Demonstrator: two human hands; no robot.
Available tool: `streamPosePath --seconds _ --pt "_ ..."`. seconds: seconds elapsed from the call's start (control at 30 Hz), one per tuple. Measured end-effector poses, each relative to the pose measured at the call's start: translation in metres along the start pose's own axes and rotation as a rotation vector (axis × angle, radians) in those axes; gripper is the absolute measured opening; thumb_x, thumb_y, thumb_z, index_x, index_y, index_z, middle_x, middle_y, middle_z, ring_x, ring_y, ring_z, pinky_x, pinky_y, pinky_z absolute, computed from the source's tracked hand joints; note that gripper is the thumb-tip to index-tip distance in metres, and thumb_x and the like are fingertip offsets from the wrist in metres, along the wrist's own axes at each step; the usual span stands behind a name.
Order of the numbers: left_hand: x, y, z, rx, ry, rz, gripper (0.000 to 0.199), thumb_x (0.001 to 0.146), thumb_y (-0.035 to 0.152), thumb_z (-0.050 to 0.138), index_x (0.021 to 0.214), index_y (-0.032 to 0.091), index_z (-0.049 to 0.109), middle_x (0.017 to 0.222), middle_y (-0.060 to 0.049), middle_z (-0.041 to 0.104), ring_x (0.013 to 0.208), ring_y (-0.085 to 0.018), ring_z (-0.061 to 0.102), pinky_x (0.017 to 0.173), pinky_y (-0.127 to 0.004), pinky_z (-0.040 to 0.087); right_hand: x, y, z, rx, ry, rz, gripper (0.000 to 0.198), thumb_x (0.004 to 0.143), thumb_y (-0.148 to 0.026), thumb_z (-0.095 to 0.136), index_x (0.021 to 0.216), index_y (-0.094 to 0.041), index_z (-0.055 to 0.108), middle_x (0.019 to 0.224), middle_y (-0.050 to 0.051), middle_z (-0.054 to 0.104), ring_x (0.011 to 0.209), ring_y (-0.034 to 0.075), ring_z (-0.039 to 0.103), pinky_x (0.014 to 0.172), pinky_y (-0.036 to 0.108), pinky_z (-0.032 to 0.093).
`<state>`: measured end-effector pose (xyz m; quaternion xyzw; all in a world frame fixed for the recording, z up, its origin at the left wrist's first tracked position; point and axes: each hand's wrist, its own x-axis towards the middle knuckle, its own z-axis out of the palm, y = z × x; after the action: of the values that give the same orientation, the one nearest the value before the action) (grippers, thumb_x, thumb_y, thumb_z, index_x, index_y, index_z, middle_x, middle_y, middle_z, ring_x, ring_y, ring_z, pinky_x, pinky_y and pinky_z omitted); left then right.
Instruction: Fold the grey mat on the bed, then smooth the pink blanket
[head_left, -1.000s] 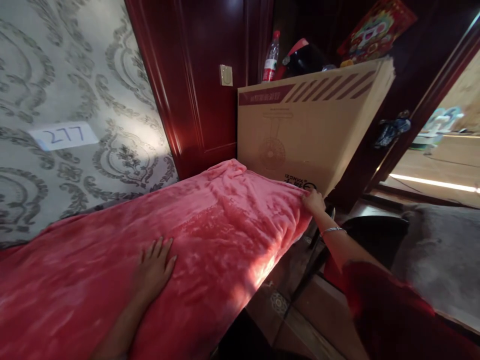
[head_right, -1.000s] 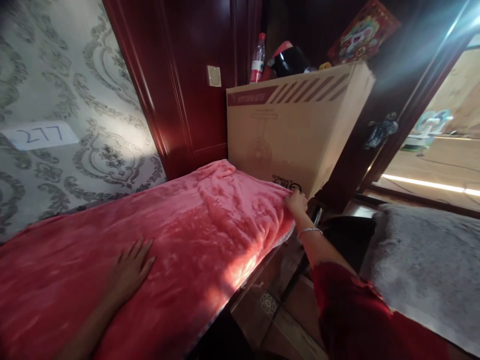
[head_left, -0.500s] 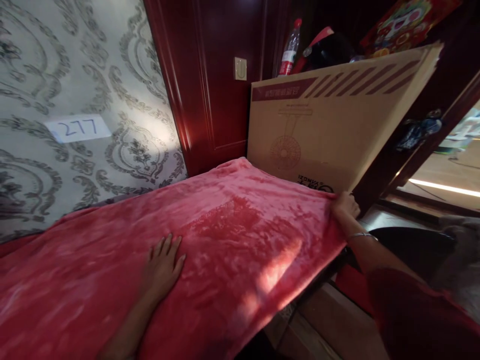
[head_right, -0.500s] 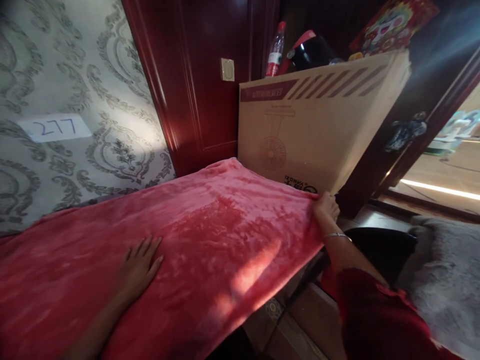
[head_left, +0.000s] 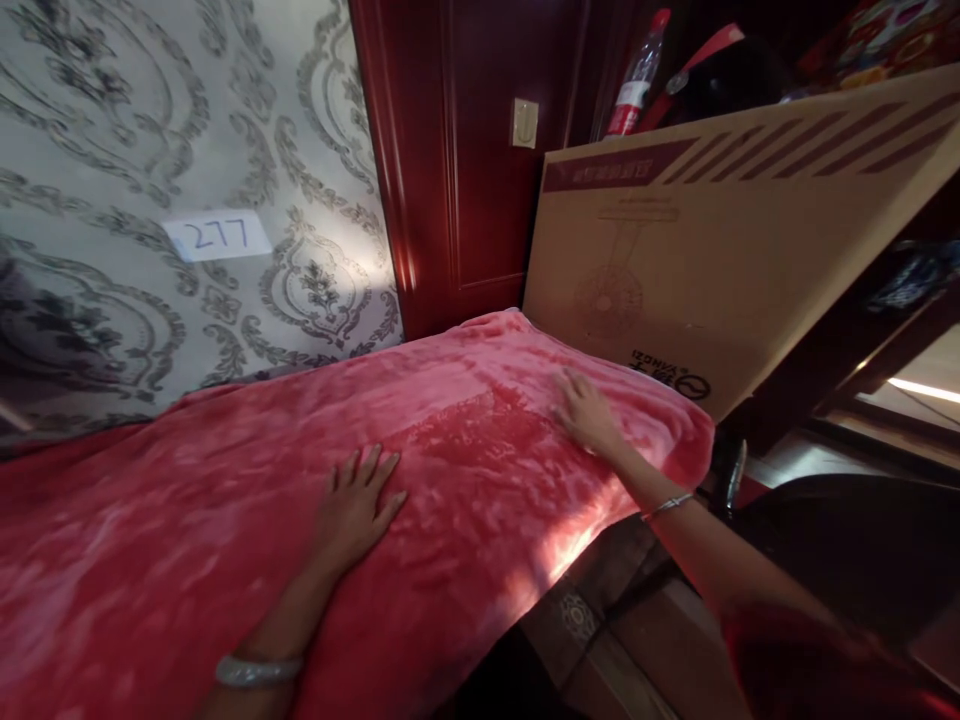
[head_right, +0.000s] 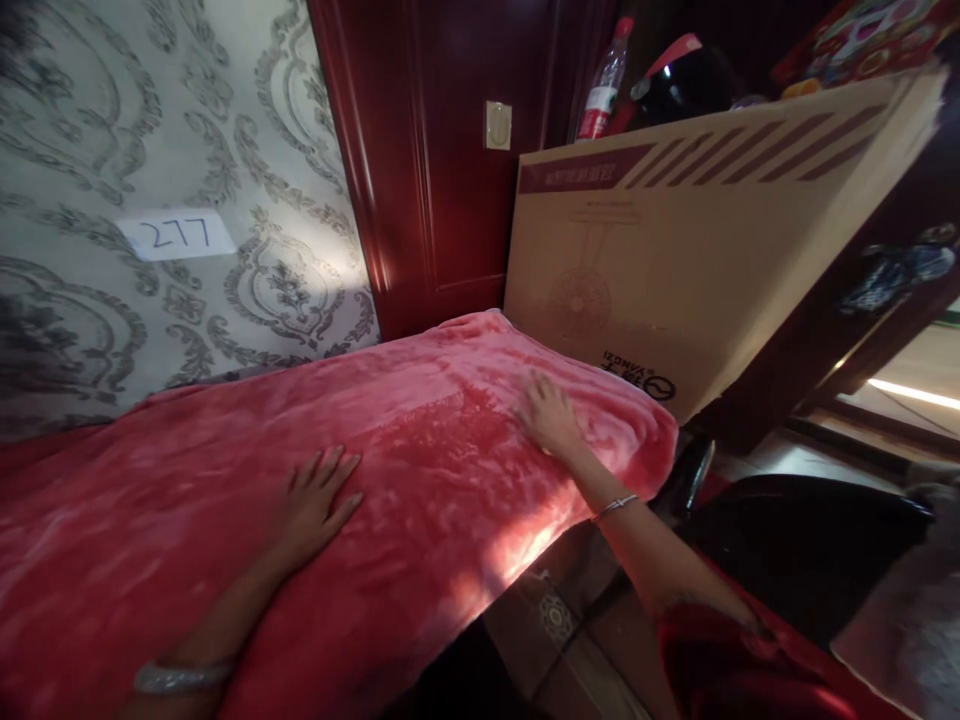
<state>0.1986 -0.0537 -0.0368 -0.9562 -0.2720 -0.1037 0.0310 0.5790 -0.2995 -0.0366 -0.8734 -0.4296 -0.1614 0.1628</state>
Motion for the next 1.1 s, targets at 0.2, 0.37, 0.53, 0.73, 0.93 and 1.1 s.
streamPosePath --seconds 0.2,0.37,0.53,0.73,0.93,1.1 --pt "-0.001 0.002 -0.003 0.02 -0.056 -0.01 0.061 0.1 0.05 0.045 0.156 0.027 0.047 0.166 -0.009 0.037 0.154 -0.037 0.03 0.124 -0.062 0.024 -0.008 -0.021 0.03 -0.033 -0.354 -0.018 0.066 0.103 -0.061 0.029 0.161 -0.032 0.037 0.168 0.007 0.032 0.154 0.032 0.031 0.119 0.058 0.032" --pt "-0.001 0.0 0.001 0.008 -0.006 -0.007 0.061 0.098 0.05 0.047 0.154 0.027 0.05 0.164 -0.01 0.04 0.152 -0.039 0.033 0.122 -0.064 0.026 0.011 -0.012 0.021 0.12 -0.262 0.064 0.049 0.102 -0.048 0.045 0.142 -0.028 0.063 0.152 0.007 0.057 0.139 0.029 0.053 0.114 0.044 0.043" --pt "-0.001 -0.002 0.005 0.009 0.021 0.011 0.061 0.098 0.051 0.045 0.154 0.027 0.051 0.164 -0.009 0.042 0.152 -0.038 0.035 0.12 -0.063 0.031 0.07 0.01 0.01 0.14 -0.119 0.263 0.044 0.101 -0.027 0.043 0.138 -0.017 0.067 0.137 0.013 0.068 0.123 0.025 0.066 0.103 0.032 0.05" --pt "-0.006 -0.014 0.021 0.033 0.104 0.046 0.058 0.098 0.051 0.045 0.152 0.032 0.053 0.162 -0.008 0.045 0.149 -0.038 0.04 0.116 -0.063 0.036 0.135 0.04 0.018 0.107 -0.055 0.454 0.051 0.097 -0.018 0.043 0.145 -0.009 0.059 0.14 0.018 0.065 0.128 0.027 0.063 0.104 0.032 0.048" --pt "-0.012 -0.026 0.036 0.066 0.229 0.124 0.061 0.096 0.049 0.05 0.156 0.039 0.045 0.162 -0.002 0.046 0.145 -0.033 0.046 0.113 -0.057 0.041 0.178 0.057 0.038 0.076 -0.132 0.568 0.047 0.099 -0.025 0.05 0.141 -0.008 0.062 0.127 0.024 0.07 0.12 0.031 0.067 0.095 0.035 0.052" --pt "-0.016 -0.028 0.034 0.104 0.247 0.148 0.066 0.094 0.049 0.054 0.158 0.042 0.04 0.164 0.0 0.043 0.143 -0.032 0.048 0.113 -0.053 0.042 0.2 0.066 0.047 0.06 -0.194 0.61 0.04 0.096 -0.031 0.059 0.126 -0.008 0.072 0.12 0.024 0.072 0.112 0.033 0.069 0.09 0.036 0.054"
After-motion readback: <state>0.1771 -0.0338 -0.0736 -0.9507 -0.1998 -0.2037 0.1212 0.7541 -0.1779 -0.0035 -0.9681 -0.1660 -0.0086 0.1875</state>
